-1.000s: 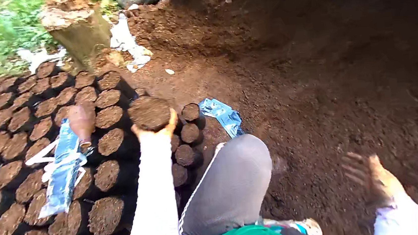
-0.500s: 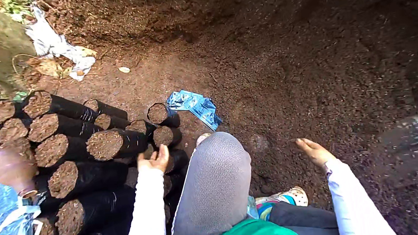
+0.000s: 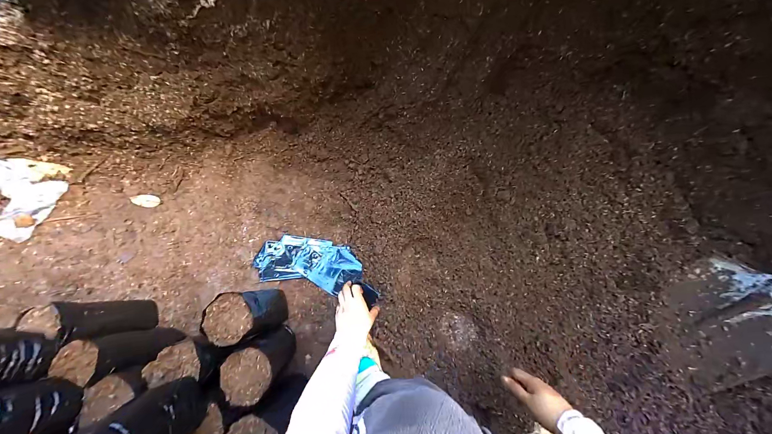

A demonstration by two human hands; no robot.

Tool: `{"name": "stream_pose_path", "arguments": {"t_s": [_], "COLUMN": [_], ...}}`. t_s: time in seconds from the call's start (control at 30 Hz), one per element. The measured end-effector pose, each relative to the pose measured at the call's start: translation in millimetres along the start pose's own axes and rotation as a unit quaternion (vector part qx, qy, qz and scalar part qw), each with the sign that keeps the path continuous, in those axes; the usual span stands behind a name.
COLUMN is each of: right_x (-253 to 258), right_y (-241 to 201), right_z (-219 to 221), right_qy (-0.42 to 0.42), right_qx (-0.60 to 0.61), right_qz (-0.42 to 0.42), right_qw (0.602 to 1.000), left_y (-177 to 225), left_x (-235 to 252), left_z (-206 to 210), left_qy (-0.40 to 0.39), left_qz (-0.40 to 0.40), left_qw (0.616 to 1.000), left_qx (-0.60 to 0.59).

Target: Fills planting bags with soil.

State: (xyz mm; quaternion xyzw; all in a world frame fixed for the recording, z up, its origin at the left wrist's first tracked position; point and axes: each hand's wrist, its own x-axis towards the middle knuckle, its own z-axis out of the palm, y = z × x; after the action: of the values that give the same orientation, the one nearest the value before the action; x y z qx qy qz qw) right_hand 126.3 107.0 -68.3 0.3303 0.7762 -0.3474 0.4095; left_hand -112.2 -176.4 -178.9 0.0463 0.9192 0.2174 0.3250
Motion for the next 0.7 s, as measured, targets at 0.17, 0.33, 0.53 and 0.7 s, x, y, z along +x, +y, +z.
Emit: {"name": "stream_pose_path", "arguments": {"t_s": [0.17,0.33,0.53,0.7], "right_x": [31.8,54.0,64.4,59.4], "right_y": [-47.8,-129.8,-191.3,-192.5], "right_z": [35.7,46.8,39.4,28.8], "right_qy": [-0.009,-0.02,-0.017,-0.046], "right_qx": [0.196,0.17,0.192,0.328], "right_qz": [-0.031,-0.156,-0.218,-0.22], "right_qw": [0.98,0.973,0.957,0.918], "left_y": [-1.4,1.9,33.2,46.9], "left_x": [-1.2,-30.7,-52.7,-47.7], "left_z": [7.0,-27.9,-37.1,-25.8], "left_qy": [0.012,0.024,-0.055,-0.045], "left_qz": [-0.021,0.003,0.048,0.114], "left_qw": [0.999,0.995,0.941,0.871], "left_qx": [-0.022,-0.096,-0.33,-0.476]}}
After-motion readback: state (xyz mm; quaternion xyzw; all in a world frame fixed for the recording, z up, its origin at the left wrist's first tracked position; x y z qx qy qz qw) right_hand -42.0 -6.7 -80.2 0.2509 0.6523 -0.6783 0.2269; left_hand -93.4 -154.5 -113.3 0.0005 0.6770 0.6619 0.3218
